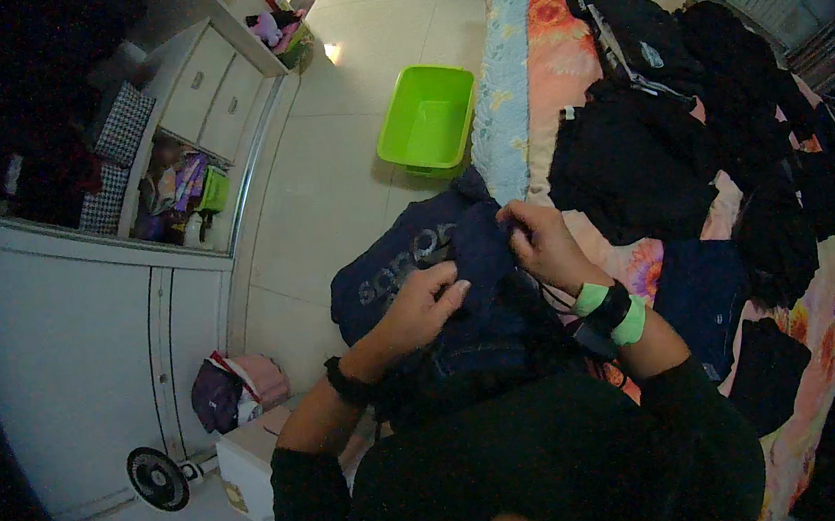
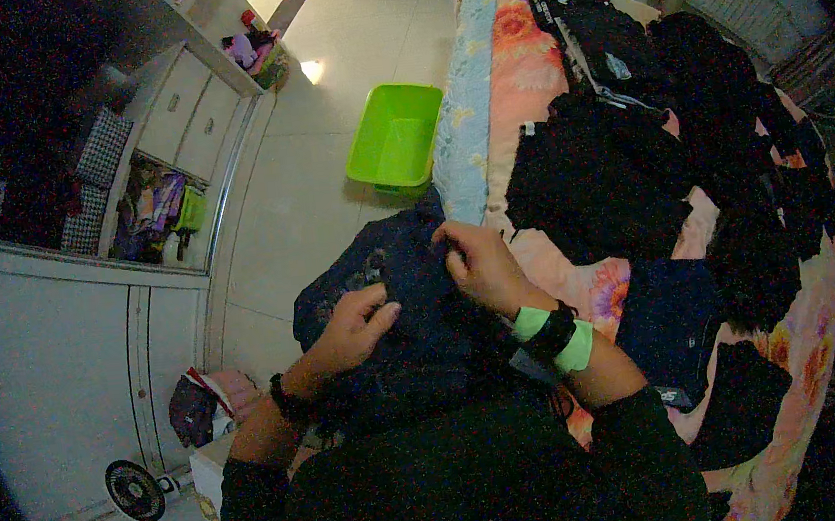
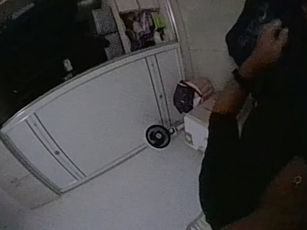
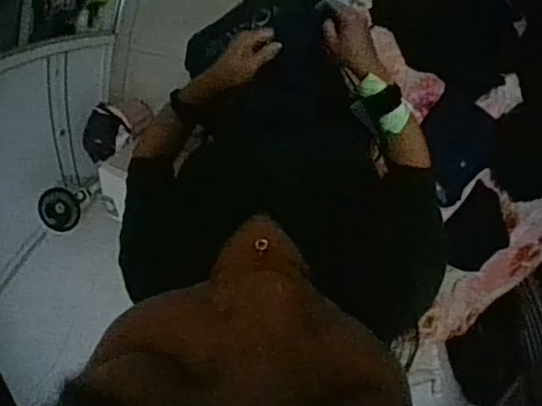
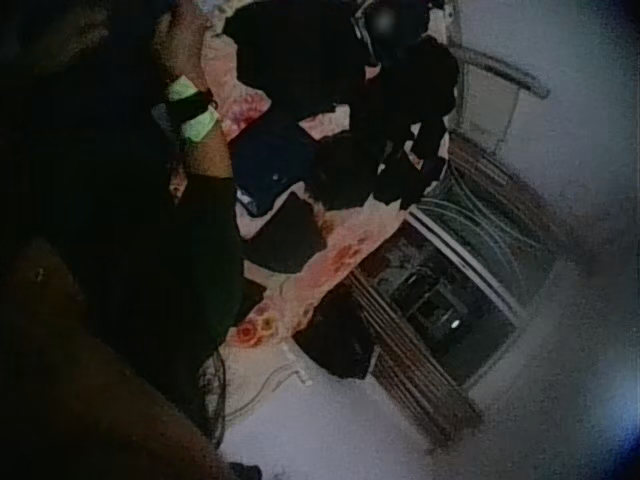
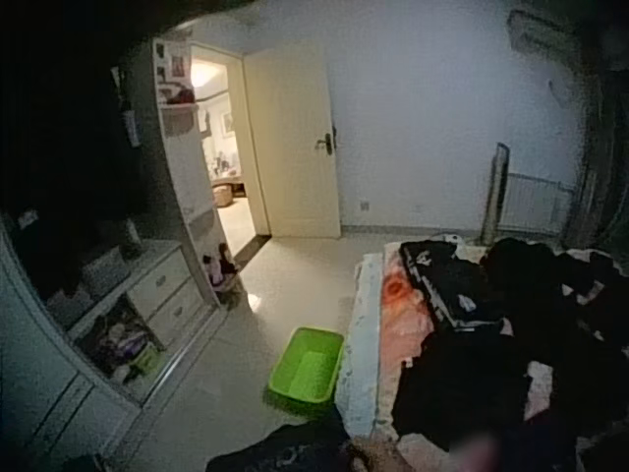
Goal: The person folds several dark-colored shirts on a bed. They pick up each shirt, smooth it out, fold the sleeves and sides, and place the folded shirts into a neat stack.
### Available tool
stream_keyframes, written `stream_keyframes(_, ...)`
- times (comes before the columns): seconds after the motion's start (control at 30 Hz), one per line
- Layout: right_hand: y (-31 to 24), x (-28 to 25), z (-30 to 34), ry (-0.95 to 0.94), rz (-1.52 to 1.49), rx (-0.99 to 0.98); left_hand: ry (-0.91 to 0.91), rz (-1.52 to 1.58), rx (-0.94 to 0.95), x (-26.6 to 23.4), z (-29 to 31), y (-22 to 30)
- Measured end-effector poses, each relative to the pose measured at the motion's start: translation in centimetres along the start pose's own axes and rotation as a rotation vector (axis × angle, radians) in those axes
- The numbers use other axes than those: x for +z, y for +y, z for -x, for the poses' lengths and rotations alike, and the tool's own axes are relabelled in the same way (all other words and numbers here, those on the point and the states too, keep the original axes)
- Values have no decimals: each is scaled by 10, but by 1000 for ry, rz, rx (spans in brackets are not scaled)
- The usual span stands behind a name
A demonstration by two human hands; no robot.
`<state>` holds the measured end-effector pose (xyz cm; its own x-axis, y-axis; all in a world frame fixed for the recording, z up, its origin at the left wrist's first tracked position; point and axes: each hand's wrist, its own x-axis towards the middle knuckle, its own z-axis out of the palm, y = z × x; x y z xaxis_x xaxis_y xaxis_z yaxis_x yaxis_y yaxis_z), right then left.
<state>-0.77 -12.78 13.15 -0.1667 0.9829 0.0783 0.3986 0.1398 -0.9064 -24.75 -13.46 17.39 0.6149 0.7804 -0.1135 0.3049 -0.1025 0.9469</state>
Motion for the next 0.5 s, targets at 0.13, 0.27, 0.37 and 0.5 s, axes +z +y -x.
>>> stream_keyframes(0.13, -1, -18, -12, 96, -32, -67, 57, 54, -34, -11, 4, -2)
stream_keyframes(0.27, 2, -34, -17, -27, -155, 40, 53, 16, -89, -17, 7, -3)
stream_keyframes(0.37, -1, -41, -15, -147, -136, 76, -15, 83, -88, -16, 5, 0)
stream_keyframes(0.5, -21, -36, -12, -366, -116, -18, -122, -76, 66, -6, -7, 6)
